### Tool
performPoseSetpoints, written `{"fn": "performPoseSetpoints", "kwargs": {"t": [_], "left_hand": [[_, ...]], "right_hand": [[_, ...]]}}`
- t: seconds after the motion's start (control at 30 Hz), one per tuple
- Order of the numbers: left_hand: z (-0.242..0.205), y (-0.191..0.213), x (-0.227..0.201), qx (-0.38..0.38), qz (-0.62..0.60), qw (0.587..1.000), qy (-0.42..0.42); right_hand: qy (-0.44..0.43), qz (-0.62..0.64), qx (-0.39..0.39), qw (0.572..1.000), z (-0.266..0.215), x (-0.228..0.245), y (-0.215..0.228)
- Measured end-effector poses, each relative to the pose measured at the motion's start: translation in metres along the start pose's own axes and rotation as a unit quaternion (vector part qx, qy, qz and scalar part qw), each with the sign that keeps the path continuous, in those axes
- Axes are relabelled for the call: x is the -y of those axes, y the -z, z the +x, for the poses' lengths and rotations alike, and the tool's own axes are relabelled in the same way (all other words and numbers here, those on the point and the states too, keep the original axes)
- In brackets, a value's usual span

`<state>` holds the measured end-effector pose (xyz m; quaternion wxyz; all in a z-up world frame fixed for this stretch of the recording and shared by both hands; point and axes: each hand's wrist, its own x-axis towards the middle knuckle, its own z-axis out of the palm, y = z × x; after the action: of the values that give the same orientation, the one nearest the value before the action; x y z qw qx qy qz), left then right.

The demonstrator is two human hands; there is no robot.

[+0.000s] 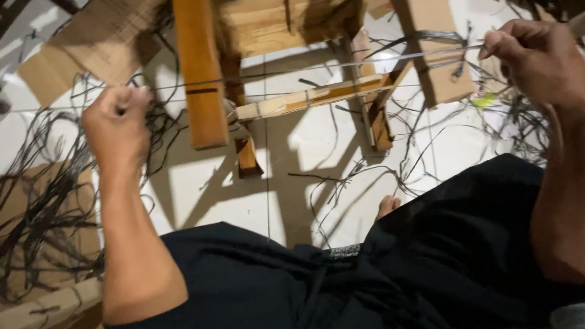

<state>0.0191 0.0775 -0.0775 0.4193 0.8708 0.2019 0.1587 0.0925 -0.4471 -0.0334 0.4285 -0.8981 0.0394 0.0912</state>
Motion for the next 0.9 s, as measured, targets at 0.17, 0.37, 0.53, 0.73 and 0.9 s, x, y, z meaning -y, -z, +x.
{"fn": "performPoseSetpoints", "kwargs": {"t": [0.17, 0.37, 0.53, 0.73, 0.9], "left_hand": [[0.006, -0.003, 0.009, -0.092, -0.067, 0.993, 0.037], [0.015, -0.001, 0.034, -0.162, -0.09, 0.982, -0.029], [-0.021, 0.019, -0.009, -0.073, -0.072, 0.985, -0.137], [-0.085, -0.004, -0.094, 0.174, -0.137, 0.953, -0.207], [-0.114, -0.047, -0.11, 0.378, -0.086, 0.898, -0.207]], "right_hand": [[0.007, 0.042, 0.008, 0.999, 0.0, -0.007, 0.007], [-0.03, 0.04, 0.009, 0.999, 0.006, -0.025, 0.019], [0.08, -0.241, -0.071, 0.965, 0.023, -0.071, 0.018], [0.525, -0.057, -0.202, 0.825, -0.029, 0.018, -0.042], [0.433, -0.107, 0.07, 0.892, -0.079, 0.094, -0.107]]}}
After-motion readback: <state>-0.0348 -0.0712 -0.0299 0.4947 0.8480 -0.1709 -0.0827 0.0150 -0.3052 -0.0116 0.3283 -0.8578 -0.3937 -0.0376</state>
